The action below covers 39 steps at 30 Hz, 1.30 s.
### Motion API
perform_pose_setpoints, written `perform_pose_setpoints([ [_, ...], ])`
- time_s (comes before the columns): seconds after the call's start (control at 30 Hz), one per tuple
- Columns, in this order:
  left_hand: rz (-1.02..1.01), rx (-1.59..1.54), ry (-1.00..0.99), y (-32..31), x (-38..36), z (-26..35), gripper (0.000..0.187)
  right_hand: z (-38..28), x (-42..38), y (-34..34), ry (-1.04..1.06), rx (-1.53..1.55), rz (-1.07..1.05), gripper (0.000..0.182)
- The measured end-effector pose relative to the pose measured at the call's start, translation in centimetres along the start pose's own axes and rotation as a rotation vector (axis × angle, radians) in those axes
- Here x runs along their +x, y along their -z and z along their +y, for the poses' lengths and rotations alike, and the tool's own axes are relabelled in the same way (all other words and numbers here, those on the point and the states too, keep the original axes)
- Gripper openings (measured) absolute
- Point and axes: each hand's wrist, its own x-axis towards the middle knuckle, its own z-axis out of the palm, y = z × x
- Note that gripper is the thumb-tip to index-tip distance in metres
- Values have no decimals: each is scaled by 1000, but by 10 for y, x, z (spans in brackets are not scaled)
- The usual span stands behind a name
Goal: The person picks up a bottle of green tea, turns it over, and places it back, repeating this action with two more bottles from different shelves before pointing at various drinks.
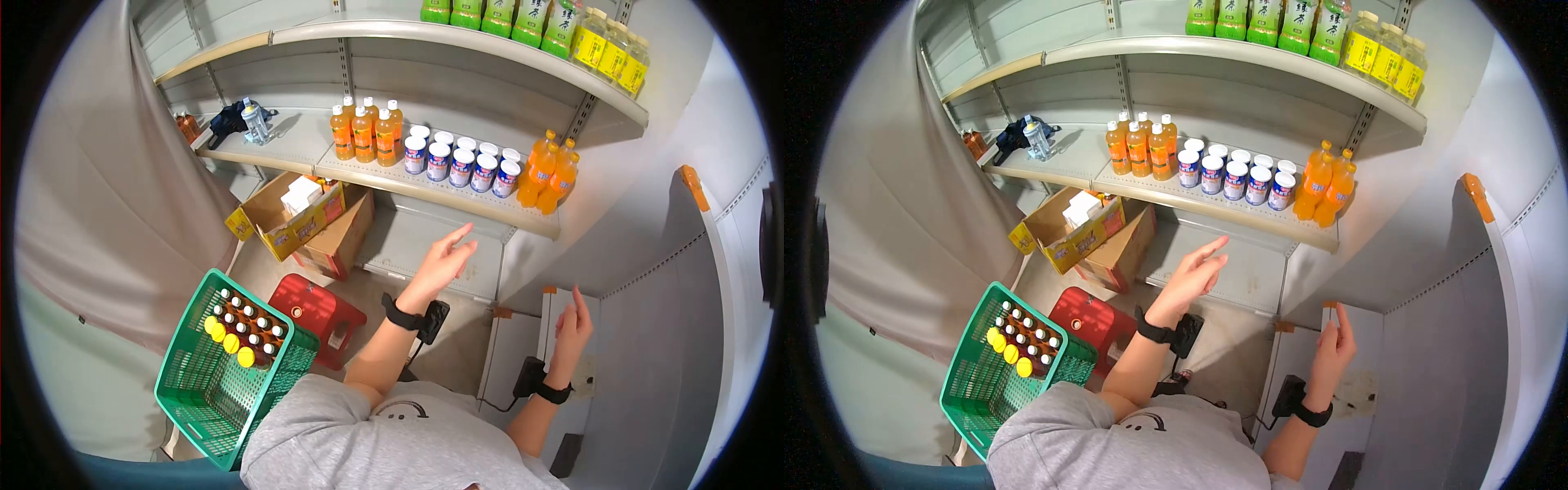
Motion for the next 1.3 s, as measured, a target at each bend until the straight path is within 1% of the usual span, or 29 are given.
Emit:
perform_pose_setpoints([
  [0.03,-1,3,-4,1,1,2,48,0,0,0,-18,1,-2,33],
  [0.1,-64,66,-106,3,-2,6,49,-4,-2,-2,-28,6,-2,33],
  [0.13,-61,66,-105,7,1,6,49,-5,-3,-3,-37,11,-3,32],
  [0.2,38,132,-174,21,15,2,52,-2,-2,-2,-27,9,-15,31],
  [0.23,42,132,-176,29,21,-2,52,-1,-1,-1,-18,8,-23,31],
  [0.3,267,177,-168,50,32,-16,52,0,0,1,-33,18,-24,30],
  [0.37,475,440,-250,77,39,-33,52,1,1,2,-46,26,-23,30],
  [0.4,547,543,-243,85,33,-28,50,0,2,3,-44,35,-30,30],
  [0.5,719,707,-648,99,22,-7,49,4,5,6,-35,28,-33,29],
  [0.57,701,451,-576,105,16,6,49,7,7,5,-32,15,-26,29],
  [0.6,729,530,-502,96,1,29,50,7,6,4,-39,1,-28,29],
  [0.67,715,470,-456,102,1,35,51,7,6,2,-47,-9,-30,28],
  [0.7,699,431,-416,108,7,30,50,7,6,1,-42,-19,-39,28],
  [0.77,678,363,-546,140,46,-23,50,6,5,-1,-45,-26,-51,28],
  [0.8,714,559,-265,147,44,-36,50,3,5,-1,-42,-7,-67,28],
  [0.83,737,670,-293,145,41,-40,51,2,6,-2,-34,16,-79,28],
  [0.87,714,586,-276,141,38,-43,51,3,10,-3,-30,26,-73,28],
  [0.9,687,503,-250,126,29,-34,51,6,12,0,-28,12,-75,28],
  [0.97,607,503,-274,120,36,-35,51,7,7,4,-43,-18,-81,28],
  [1.03,568,525,-224,107,36,-19,52,0,8,1,-57,-9,-63,28],
  [1.13,527,491,-223,113,58,-41,52,4,8,1,-55,-9,-68,28],
  [1.17,521,469,-204,119,70,-61,51,5,8,1,-56,-7,-68,28],
  [1.2,539,551,-140,128,77,-79,52,6,7,1,-62,9,-73,28],
  [1.23,553,634,-77,129,76,-81,52,7,6,3,-68,25,-76,28],
  [1.27,544,639,-84,128,75,-82,52,8,8,5,-66,31,-66,28],
  [1.3,544,567,-153,119,65,-66,52,11,10,10,-66,14,-63,28],
])
